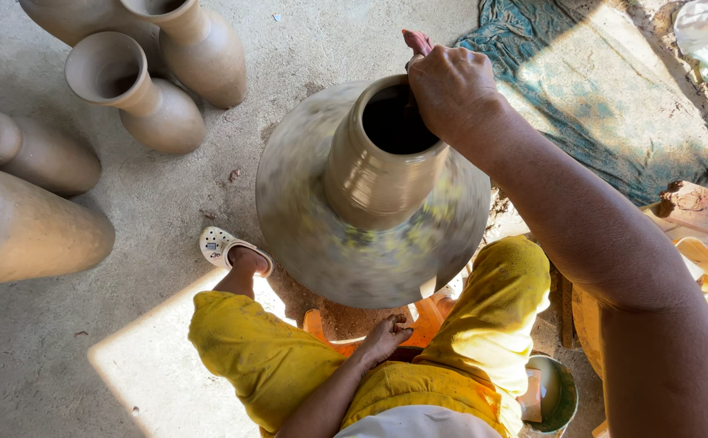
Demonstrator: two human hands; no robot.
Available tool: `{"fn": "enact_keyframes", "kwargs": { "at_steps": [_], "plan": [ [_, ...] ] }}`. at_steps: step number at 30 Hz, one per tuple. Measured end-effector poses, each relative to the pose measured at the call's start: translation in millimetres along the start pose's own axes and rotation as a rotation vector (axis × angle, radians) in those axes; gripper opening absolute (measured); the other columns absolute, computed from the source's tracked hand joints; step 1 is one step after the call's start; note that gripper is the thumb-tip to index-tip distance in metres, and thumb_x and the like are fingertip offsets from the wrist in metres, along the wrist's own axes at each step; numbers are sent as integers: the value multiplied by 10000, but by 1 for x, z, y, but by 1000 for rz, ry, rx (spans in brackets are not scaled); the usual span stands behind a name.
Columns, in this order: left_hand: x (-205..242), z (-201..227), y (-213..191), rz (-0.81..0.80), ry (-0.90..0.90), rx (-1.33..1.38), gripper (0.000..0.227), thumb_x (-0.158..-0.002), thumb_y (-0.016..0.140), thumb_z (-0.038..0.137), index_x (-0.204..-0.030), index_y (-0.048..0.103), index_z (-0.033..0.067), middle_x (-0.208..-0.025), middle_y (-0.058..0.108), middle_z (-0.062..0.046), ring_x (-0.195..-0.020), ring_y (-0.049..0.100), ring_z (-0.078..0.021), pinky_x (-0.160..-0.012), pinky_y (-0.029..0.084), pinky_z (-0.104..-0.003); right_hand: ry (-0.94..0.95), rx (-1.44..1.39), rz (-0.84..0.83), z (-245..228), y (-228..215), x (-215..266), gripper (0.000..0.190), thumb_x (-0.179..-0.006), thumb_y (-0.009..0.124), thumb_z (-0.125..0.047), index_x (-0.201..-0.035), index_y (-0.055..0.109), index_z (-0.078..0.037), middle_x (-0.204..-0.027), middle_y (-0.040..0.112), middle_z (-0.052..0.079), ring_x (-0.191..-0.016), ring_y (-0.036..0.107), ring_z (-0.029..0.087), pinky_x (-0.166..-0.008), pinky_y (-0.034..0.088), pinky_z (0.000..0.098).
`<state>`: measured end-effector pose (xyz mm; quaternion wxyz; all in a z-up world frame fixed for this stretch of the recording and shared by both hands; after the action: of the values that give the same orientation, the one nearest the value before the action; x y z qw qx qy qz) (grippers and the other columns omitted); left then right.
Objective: The person is shaping a clay vessel on a rotating wheel by hand. They use a damp sponge to smooth and refine the exterior and interior walls of the pot.
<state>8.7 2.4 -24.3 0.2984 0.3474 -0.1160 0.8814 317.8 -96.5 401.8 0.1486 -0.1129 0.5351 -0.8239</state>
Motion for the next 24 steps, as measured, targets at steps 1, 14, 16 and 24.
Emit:
{"fn": "enact_keyframes", "kwargs": {
  "at_steps": [1, 14, 16, 24],
  "plan": [
    [0, -1, 0, 1, 6, -1, 661, -974, 661, 392, -1486, 450, 30, -1346, 644, -184, -1207, 653, -262, -1056, 524, -393, 4, 3, -3, 0, 0, 0, 354, -907, 780, -160, -1178, 689, 50, -946, 754, 190, -839, 764, 267, -669, 647, 386],
    [1, -1, 1, 6, 19, 15, 635, -967, 659, 363, -1477, 465, 38, -1335, 656, -182, -1194, 663, -267, -1036, 537, -398, 34, -85, 16, 2, -6, 2, 371, -916, 790, -286, -1111, 719, 22, -926, 751, 200, -848, 756, 304, -682, 629, 422],
    [2, -1, 0, 2, 10, 33, 628, -966, 654, 362, -1476, 469, 47, -1337, 646, -178, -1185, 664, -267, -1028, 543, -402, 33, -74, 27, 2, -5, 1, 337, -919, 788, -238, -1121, 719, 23, -923, 755, 204, -838, 761, 304, -679, 633, 419],
    [4, 2, -2, 10, 3, -8, 621, -974, 657, 385, -1469, 479, 56, -1360, 618, -178, -1179, 656, -276, -1028, 532, -410, 25, -17, 5, -1, -3, -2, 323, -867, 799, -132, -1101, 703, 69, -936, 752, 212, -824, 765, 292, -637, 642, 387]
  ]
}}
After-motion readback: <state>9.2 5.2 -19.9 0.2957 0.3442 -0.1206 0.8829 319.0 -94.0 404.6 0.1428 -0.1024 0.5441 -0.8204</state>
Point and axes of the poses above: each hand's wrist, its own x-axis away from the middle knuckle, its own y-axis out of the palm, z = x × y, the point moved 1 cm from there along -x, towards the middle knuckle
